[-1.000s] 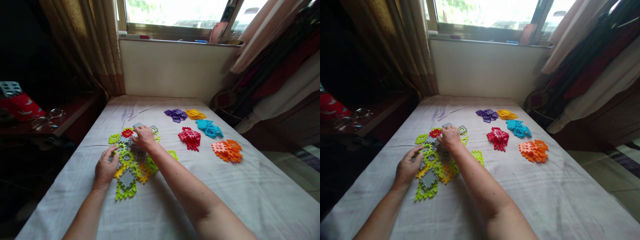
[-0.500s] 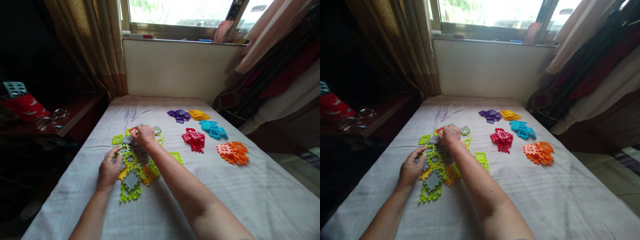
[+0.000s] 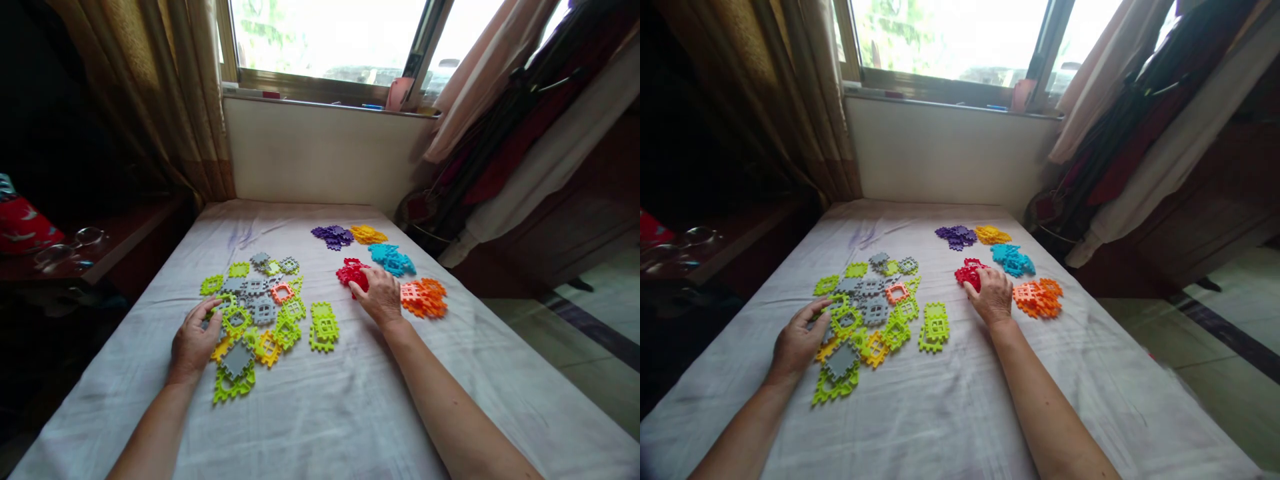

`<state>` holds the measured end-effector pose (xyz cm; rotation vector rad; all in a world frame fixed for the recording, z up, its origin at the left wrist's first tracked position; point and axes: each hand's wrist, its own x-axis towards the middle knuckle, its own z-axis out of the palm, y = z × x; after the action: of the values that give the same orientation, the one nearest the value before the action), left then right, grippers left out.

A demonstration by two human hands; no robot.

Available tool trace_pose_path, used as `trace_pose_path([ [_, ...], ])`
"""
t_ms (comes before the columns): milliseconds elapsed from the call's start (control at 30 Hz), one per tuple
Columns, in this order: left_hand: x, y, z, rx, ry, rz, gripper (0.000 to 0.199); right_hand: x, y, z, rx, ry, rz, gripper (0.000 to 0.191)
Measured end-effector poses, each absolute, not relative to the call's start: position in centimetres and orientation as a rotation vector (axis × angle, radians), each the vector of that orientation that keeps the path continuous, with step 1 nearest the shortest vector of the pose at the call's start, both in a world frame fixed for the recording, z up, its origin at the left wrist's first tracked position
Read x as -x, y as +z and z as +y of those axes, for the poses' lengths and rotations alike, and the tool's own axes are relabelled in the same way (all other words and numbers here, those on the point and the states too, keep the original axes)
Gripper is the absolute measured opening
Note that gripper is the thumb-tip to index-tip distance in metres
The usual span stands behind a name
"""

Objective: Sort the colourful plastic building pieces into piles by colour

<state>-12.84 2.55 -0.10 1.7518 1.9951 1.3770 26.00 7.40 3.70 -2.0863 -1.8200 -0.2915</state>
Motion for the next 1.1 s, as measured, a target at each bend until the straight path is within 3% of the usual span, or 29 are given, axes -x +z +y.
trace_pose_path([
  [167, 12.9, -0.1, 2.5, -1.742, 1.351, 2.009, 0.035, -25.9, 1.0, 7.9, 2.086, -0.321, -1.793, 0.076],
  [500, 12.9, -0.3, 2.5, -1.750, 1.354, 2.002, 0.032, -25.6, 0.7, 13.7, 2.136, -0.102, -1.789, 0.064],
  [1100, 12.7, -0.2, 2.4, -1.758, 1.364, 2.002, 0.031, -24.9, 0.8, 14.2, 2.064, -0.310, -1.764, 0.064],
])
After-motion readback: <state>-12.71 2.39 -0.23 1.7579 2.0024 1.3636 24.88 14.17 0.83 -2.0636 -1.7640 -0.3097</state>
